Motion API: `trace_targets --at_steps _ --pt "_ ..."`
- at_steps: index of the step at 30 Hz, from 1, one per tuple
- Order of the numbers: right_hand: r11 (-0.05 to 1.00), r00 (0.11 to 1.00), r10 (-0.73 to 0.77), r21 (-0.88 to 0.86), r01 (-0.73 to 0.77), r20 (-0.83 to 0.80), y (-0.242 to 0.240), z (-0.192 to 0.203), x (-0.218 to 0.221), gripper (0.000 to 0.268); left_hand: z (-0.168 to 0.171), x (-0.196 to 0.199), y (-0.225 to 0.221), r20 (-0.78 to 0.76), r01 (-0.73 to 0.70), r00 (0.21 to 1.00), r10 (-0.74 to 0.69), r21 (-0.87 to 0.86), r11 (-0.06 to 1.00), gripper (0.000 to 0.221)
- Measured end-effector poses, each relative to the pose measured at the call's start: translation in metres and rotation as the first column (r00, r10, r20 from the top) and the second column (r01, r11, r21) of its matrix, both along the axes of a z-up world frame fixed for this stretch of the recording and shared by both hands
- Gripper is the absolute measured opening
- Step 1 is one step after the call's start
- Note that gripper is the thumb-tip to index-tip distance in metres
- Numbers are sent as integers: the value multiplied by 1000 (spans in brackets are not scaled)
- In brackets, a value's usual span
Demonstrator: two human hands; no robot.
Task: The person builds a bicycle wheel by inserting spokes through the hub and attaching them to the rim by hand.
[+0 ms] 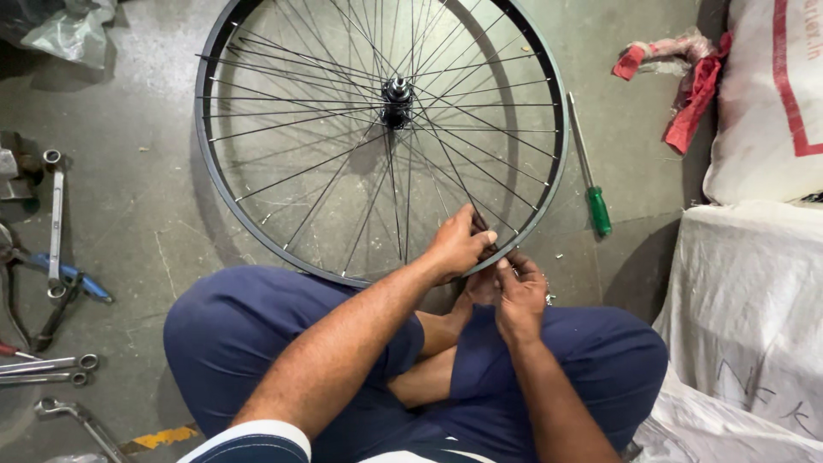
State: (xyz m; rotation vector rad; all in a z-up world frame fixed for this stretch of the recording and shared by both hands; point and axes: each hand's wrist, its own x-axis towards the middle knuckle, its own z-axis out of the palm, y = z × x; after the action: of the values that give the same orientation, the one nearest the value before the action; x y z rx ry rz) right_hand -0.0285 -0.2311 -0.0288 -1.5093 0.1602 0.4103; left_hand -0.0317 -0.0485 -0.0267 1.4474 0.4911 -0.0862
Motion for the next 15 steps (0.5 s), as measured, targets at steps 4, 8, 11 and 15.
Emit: trace_targets --at_steps 4,8,11,15 --pt "994 998 -25 103 30 -55 1 0 5 18 0 0 2 -21 24 1000 -23 67 997 31" --pt "992 1000 -4 128 5 -8 3 1 3 18 3 -1 2 -34 25 999 -25 4 1000 30" --pt "999 997 -10 -33 13 74 5 0 -3 18 6 -2 3 -29 25 999 -25 17 1000 30" --pt "999 1000 -9 45 9 -2 6 9 2 16 11 -2 4 -34 5 999 -4 25 1000 31"
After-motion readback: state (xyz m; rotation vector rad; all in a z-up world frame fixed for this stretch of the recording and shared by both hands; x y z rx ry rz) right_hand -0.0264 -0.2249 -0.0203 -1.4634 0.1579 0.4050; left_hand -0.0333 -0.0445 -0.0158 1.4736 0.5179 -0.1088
